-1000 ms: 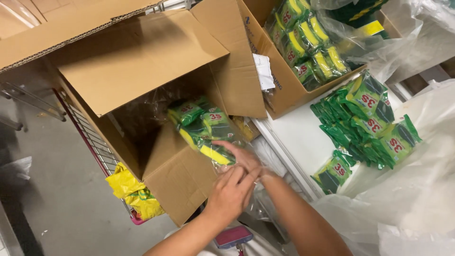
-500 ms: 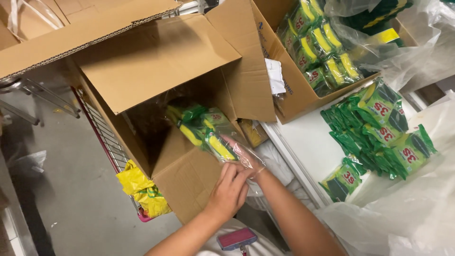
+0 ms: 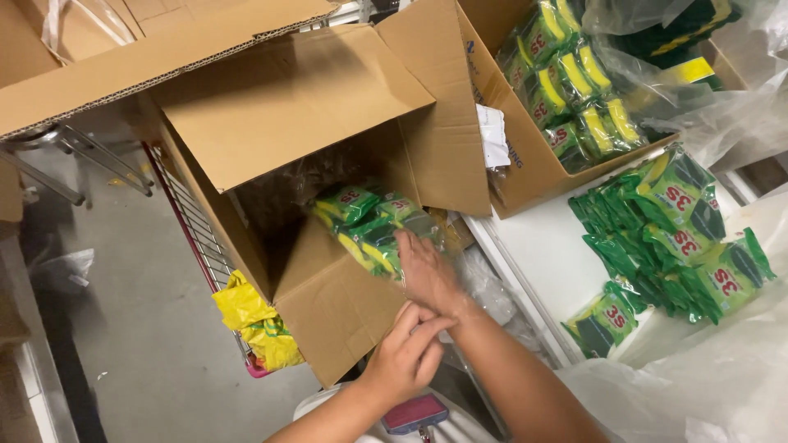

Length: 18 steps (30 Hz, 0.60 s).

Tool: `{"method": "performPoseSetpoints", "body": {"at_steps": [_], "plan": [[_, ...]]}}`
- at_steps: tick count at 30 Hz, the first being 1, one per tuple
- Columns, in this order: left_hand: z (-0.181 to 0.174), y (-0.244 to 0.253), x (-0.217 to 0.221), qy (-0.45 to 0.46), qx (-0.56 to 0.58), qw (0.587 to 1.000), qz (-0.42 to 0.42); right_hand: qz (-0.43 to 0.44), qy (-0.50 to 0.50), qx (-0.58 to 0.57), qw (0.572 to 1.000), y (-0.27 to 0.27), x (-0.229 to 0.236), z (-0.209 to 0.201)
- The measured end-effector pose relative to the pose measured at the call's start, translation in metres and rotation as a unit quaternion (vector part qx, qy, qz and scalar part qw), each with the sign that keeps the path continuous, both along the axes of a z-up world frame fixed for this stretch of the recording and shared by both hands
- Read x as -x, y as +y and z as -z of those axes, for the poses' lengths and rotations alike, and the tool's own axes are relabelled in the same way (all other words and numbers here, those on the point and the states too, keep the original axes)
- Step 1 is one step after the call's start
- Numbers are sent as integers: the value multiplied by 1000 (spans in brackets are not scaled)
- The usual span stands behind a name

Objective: The person repeatedly picks green and yellow packaged items from a cardboard box, removes them from a clear plastic wrapper, and places them on a white surface. The person continues this process for multiple items throughout the clip.

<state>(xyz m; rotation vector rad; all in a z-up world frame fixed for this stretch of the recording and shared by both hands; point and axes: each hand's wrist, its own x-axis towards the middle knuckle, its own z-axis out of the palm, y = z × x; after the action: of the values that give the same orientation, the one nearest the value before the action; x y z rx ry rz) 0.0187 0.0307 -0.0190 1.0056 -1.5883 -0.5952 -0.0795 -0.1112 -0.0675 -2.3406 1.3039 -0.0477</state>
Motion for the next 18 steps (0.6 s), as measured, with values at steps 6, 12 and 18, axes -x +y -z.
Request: {"method": "performPoseSetpoints", "body": {"at_steps": [6,12,18], "plan": [[3,0,4,-4,-37,998,-46,-96,-163,117,975,0,40,16],[-1,1,3,7,-63,998,-6,-38,-70,97,992,20,51,8],[-11,-1,0,14,-28,999,26,-156,-202,190,948,21,40,-11]]}}
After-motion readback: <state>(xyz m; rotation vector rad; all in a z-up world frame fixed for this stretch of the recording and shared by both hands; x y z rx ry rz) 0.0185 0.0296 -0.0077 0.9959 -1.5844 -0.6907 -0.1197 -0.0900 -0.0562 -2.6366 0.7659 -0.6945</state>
